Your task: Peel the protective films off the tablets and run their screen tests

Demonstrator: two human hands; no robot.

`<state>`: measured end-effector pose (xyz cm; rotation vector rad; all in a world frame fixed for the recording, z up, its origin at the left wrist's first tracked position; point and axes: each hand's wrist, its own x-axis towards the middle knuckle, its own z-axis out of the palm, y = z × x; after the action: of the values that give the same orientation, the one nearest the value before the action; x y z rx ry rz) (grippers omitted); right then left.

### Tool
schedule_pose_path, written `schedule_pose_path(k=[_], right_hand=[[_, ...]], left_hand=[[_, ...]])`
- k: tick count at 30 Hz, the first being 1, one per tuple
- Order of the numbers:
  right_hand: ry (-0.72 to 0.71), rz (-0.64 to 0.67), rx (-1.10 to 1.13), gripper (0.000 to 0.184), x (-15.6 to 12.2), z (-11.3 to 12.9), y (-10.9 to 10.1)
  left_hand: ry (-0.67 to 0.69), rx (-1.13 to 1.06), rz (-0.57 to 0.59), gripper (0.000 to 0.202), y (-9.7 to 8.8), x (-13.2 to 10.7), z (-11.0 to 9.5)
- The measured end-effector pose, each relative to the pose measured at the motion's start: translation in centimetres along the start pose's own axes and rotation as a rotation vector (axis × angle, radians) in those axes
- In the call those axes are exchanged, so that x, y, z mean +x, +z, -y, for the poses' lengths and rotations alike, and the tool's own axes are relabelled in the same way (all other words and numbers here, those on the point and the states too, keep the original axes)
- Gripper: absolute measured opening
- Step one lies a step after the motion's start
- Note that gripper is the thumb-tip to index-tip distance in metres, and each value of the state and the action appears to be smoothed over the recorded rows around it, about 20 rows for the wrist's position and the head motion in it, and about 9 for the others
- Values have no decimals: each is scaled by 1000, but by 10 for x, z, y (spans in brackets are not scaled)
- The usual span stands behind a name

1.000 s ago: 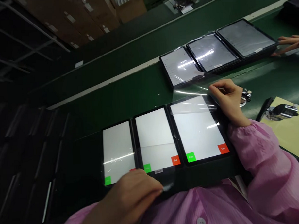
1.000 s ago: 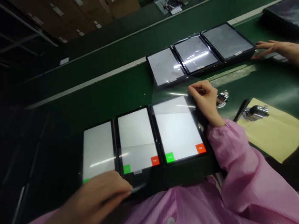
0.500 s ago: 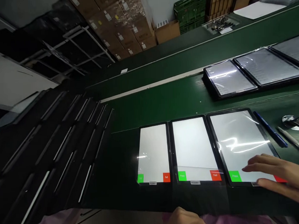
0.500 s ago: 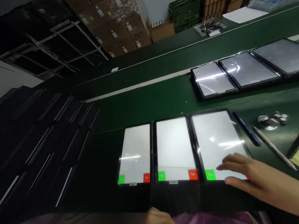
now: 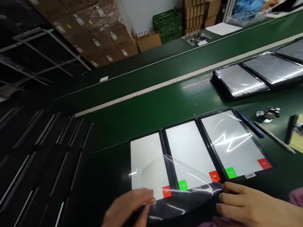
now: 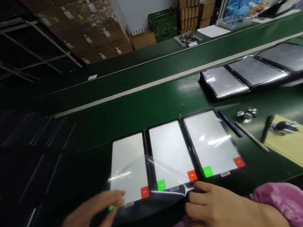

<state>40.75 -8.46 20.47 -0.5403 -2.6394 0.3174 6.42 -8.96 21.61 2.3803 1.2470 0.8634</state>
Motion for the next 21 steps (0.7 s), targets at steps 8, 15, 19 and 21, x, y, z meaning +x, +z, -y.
schedule_pose_path(k=[8, 15, 19, 21], right_hand=[[-44, -40, -283, 40, 8, -17, 18], [73, 52, -66, 29, 36, -62, 16], [299, -61, 237, 22, 66, -129, 12], [424, -172, 278, 12, 76, -165, 10]], left_hand=[[-49, -152, 43, 20, 21, 118, 61], [-103, -14, 296, 40, 80, 149, 69], [-312, -196, 142, 37, 62, 140, 95], [-440, -240, 1, 41, 43, 127, 112]])
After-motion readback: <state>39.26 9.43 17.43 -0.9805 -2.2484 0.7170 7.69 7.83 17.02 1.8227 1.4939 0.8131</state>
